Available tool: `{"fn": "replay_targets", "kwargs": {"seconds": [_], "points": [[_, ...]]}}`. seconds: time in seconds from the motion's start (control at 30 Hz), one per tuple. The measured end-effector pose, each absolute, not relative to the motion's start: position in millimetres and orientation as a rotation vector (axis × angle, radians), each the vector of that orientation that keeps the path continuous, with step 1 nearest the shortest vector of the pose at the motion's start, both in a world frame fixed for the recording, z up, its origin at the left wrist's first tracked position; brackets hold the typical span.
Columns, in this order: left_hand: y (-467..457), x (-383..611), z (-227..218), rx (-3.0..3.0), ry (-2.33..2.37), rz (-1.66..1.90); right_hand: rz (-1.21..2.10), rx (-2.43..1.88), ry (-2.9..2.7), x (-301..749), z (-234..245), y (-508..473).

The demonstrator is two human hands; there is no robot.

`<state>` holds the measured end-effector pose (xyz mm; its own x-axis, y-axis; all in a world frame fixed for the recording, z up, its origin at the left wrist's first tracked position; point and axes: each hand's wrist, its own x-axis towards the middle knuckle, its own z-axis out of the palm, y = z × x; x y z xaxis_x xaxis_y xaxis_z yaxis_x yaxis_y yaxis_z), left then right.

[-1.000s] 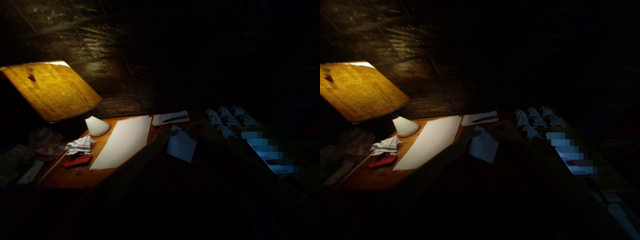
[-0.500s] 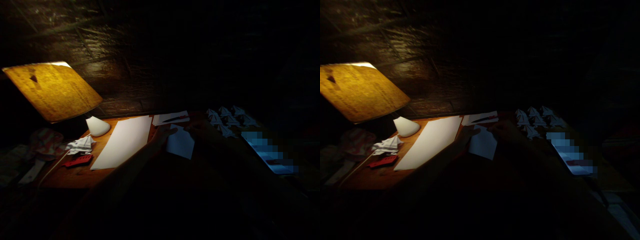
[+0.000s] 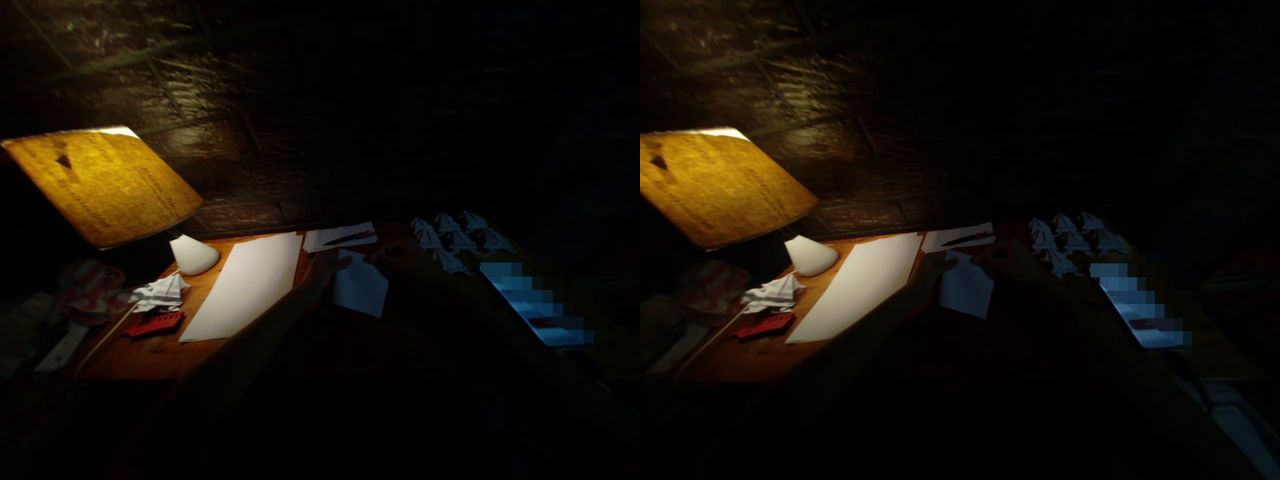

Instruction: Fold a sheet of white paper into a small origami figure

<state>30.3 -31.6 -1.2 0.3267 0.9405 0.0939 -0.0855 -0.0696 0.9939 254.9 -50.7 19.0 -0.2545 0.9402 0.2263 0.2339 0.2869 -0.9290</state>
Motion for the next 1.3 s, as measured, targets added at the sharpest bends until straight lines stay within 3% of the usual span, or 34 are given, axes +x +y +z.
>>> {"fn": "replay_targets", "kwargs": {"seconds": [1.3], "points": [[-29.3, 29.6, -2.3, 1.315, 0.918, 1.157, 0.625, -1.288, -1.690, 258.8, 20.3, -47.6]]}}
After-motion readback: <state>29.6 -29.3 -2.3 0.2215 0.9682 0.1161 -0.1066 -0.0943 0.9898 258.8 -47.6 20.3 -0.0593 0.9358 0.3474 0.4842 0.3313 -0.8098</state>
